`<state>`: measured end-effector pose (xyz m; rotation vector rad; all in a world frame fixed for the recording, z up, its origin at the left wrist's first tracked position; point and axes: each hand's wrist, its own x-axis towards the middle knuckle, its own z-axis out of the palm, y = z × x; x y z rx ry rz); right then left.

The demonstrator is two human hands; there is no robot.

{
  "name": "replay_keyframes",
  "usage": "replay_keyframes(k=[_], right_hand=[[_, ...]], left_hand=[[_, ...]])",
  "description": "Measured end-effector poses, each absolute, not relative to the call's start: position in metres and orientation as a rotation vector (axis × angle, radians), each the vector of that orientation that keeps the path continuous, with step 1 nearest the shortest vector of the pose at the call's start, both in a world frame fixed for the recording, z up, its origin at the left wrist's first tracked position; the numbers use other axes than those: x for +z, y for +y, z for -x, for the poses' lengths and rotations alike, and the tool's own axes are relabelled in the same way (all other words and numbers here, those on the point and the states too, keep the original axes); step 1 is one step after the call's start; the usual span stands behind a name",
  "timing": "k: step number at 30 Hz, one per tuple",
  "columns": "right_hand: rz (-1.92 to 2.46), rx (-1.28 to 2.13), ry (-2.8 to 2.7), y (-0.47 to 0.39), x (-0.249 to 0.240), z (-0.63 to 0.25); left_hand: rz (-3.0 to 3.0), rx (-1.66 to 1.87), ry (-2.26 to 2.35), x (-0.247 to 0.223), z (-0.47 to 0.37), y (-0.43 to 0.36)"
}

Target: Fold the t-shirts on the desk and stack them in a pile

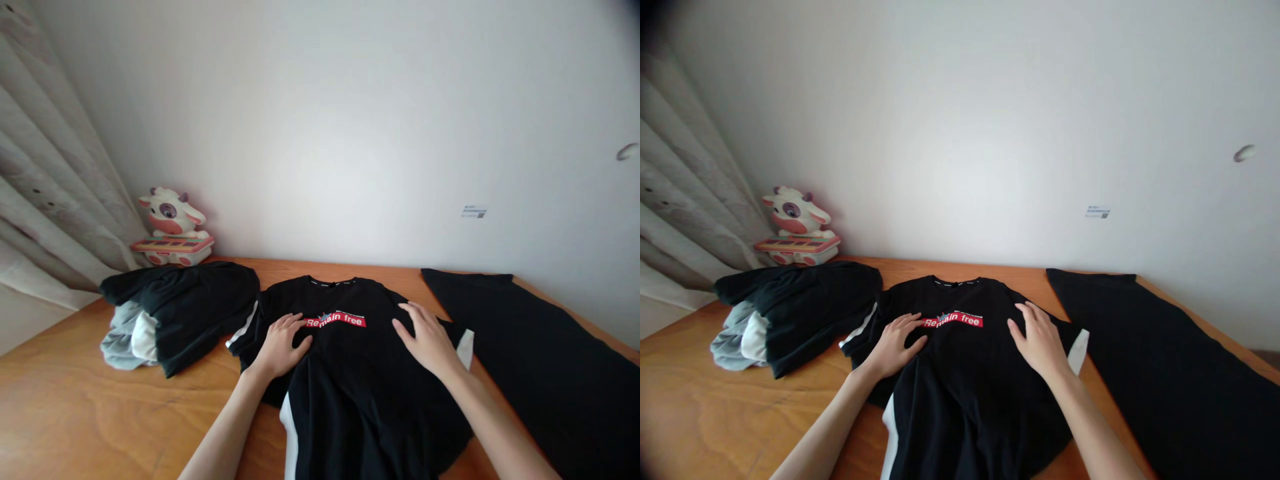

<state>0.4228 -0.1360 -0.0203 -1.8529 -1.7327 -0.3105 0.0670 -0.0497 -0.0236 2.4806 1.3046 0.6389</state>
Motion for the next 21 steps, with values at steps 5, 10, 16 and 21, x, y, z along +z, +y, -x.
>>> replay_keyframes(k=[5,10,16,21], right_hand=[[2.15,-0.111,-1.842,-0.112,-0.037,-0.385],[2.393,-0.006,-1.774,-0.109,-0.048,-0.387],[2.455,0.055,-1.765,-0.087,-0.04,-0.417],[2.455,0.061,-1.733,-0.072,-0.044,-0.431]], left_hand=[[-2.396,0.785,1.33,-0.022,-0.078,-0.041],[-2.383,0.464,1.687,-0.028,-0.085,-0.032],[-2.307,0.447,1.516,-0.024,-0.084,0.003],[-2.147,0.874,1.478,-0.032,-0.081,0.035]])
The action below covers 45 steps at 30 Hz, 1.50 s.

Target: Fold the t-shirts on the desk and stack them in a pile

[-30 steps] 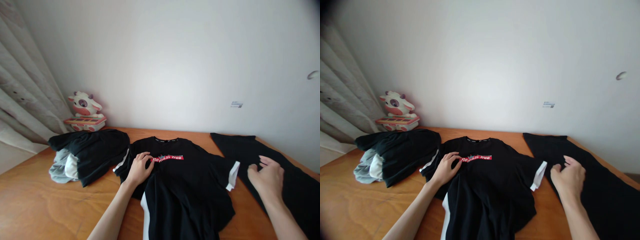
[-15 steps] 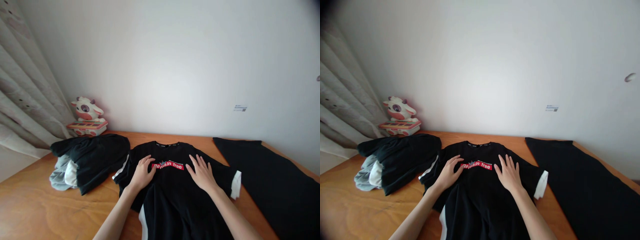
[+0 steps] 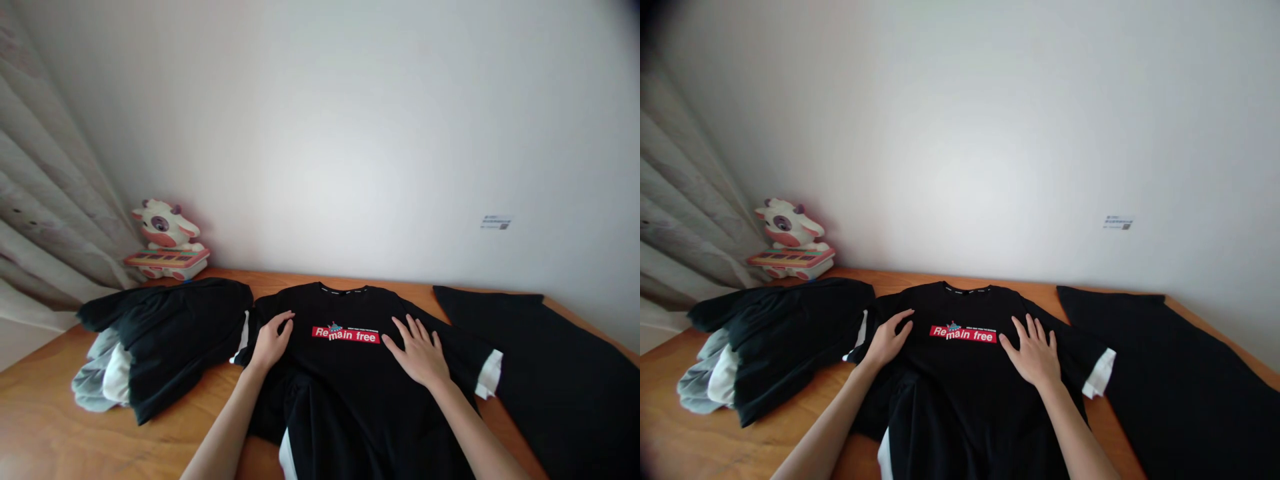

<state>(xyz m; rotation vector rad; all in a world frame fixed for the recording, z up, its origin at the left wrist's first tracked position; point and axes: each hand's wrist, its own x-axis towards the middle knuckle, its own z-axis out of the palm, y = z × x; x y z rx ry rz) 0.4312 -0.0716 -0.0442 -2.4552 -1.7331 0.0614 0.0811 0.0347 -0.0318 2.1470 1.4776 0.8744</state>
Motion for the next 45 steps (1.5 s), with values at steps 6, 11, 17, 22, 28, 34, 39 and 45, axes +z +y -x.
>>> replay_keyframes(k=[6,11,17,22,28,34,39,45], right_hand=[[2.445,0.069,-1.733,-0.059,-0.05,-0.44],[2.372,-0.011,-1.751,-0.052,-0.049,-0.443],[2.161,-0.265,-1.842,-0.058,-0.024,-0.428],[2.083,-0.117,-1.922,-0.095,0.007,-0.415],[1.575,0.057,-1.825,-0.227,0.004,-0.364],[1.648,0.164,-1.953,-0.281,-0.042,-0.328],[1.807,0.459,-1.97,-0.279,-0.029,-0.327],[1.755,0.398,-1.928,-0.28,-0.029,-0.325]], left_hand=[[-2.497,0.573,1.518,-0.039,-0.096,0.052],[-2.445,0.622,1.508,-0.039,-0.104,0.064],[-2.347,0.841,1.359,-0.014,-0.101,0.058],[-2.36,0.835,1.17,0.02,-0.08,-0.004],[-2.553,0.638,0.929,0.018,-0.039,-0.092],[-2.58,0.743,1.215,-0.014,-0.041,-0.101],[-2.575,0.747,1.231,-0.02,-0.043,-0.095],[-2.536,0.863,1.195,-0.016,-0.033,-0.097]])
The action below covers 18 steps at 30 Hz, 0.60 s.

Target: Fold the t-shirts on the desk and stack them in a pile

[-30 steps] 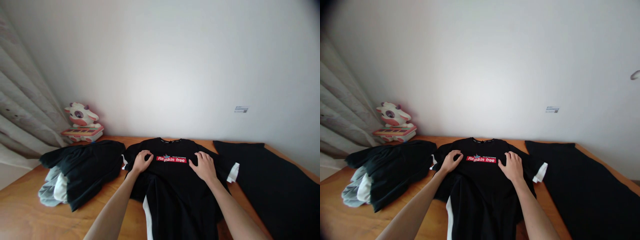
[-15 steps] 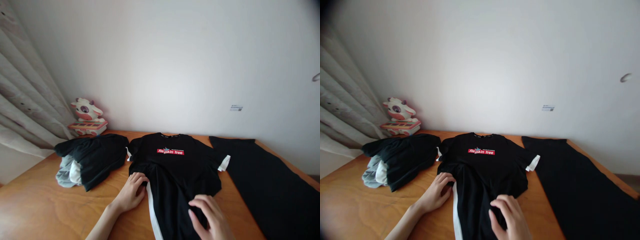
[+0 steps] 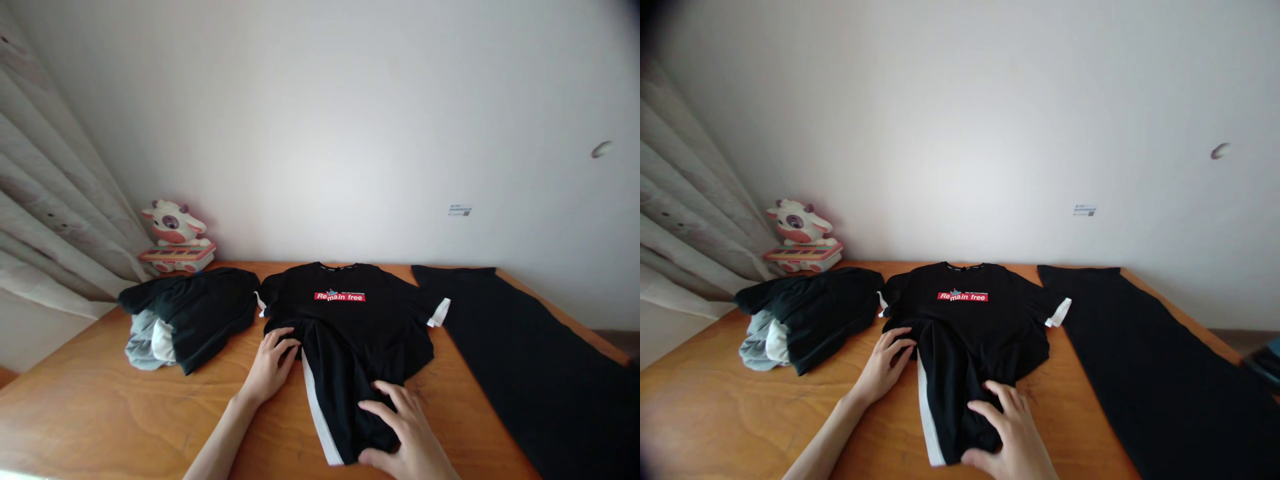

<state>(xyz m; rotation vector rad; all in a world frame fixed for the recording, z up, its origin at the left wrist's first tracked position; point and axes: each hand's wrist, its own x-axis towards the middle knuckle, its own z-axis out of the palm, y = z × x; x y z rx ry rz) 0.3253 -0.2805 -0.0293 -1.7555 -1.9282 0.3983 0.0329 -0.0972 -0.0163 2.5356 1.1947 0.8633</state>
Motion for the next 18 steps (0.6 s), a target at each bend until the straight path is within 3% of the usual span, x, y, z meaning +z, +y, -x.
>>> replay_keyframes(k=[6,13,18], right_hand=[[1.462,0.08,-1.591,-0.281,-0.044,-0.33],[1.599,0.197,-1.013,-0.288,-0.048,-0.345],[1.608,0.294,-0.976,-0.288,-0.049,-0.342]], left_hand=[[-2.562,0.825,1.301,-0.029,-0.034,-0.092],[-2.364,1.144,1.186,-0.023,-0.025,-0.088],[-2.491,0.92,1.17,-0.017,-0.023,-0.094]])
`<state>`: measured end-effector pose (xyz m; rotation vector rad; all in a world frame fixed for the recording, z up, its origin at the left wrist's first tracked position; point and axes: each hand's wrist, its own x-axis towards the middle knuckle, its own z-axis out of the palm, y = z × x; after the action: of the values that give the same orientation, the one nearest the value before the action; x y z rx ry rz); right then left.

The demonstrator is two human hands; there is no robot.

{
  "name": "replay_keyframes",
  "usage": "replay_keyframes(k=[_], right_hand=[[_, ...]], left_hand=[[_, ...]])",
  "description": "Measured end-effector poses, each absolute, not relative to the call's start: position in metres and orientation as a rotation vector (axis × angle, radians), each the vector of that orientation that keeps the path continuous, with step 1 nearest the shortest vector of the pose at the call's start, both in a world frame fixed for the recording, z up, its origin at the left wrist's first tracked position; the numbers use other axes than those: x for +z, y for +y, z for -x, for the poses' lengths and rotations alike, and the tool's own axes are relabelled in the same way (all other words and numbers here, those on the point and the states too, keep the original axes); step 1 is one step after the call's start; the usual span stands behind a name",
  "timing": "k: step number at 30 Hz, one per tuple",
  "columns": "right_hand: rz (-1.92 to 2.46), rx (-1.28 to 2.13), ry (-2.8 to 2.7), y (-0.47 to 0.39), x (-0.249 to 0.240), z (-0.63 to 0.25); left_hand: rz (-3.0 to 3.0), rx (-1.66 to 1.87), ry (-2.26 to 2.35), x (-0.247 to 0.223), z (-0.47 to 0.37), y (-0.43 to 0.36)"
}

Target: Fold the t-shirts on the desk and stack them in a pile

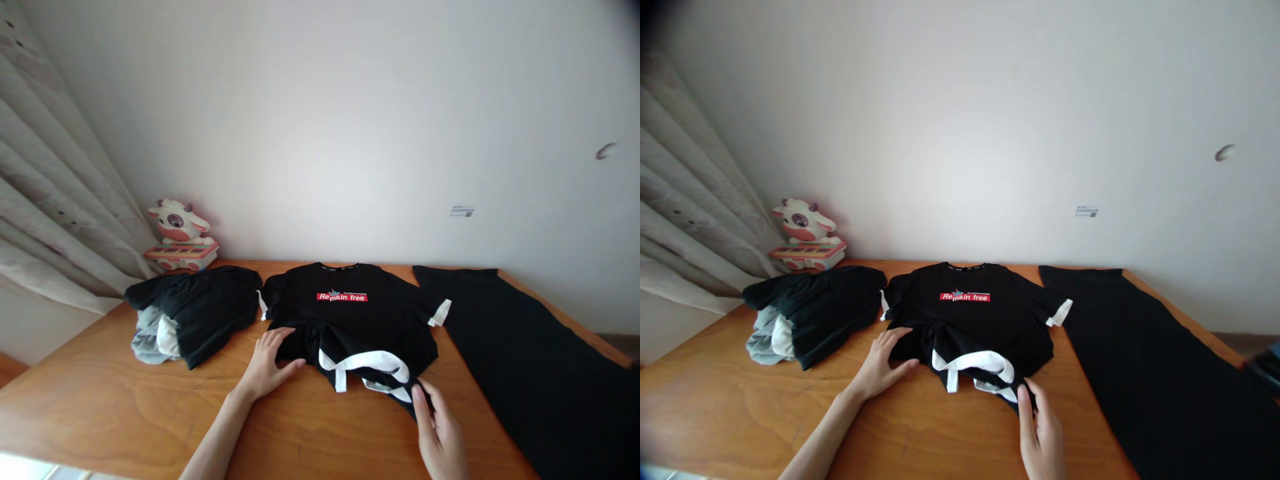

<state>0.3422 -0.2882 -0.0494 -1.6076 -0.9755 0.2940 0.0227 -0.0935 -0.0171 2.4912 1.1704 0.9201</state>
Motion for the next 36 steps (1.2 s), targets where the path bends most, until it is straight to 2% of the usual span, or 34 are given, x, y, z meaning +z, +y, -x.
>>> replay_keyframes(k=[3,9,13,17,19,23,25,32,36], right_hand=[[1.621,0.315,-0.95,-0.289,-0.05,-0.342],[1.651,0.367,-0.897,-0.289,-0.052,-0.344],[1.658,0.389,-0.879,-0.29,-0.052,-0.343],[1.714,0.404,-0.82,-0.288,-0.05,-0.345],[1.751,0.42,-0.783,-0.286,-0.051,-0.347],[1.748,0.438,-0.842,-0.283,-0.057,-0.35],[1.701,0.418,-0.959,-0.281,-0.06,-0.35],[1.578,0.036,-1.465,-0.278,-0.058,-0.336],[1.565,0.213,-1.439,-0.28,-0.044,-0.338]], left_hand=[[-2.543,0.83,1.151,-0.02,-0.026,-0.095],[-2.108,1.291,1.225,-0.021,-0.022,-0.085],[-1.732,1.349,1.34,-0.021,-0.019,-0.079],[-1.944,1.499,1.476,-0.019,-0.022,-0.089],[-2.248,1.412,1.447,-0.013,-0.025,-0.102],[-2.653,0.758,1.162,0.002,-0.039,-0.134],[-2.677,0.606,1.159,0.005,-0.049,-0.147],[-2.378,0.585,1.397,-0.002,-0.083,-0.162],[-2.012,0.845,1.208,0.006,-0.08,-0.158]])
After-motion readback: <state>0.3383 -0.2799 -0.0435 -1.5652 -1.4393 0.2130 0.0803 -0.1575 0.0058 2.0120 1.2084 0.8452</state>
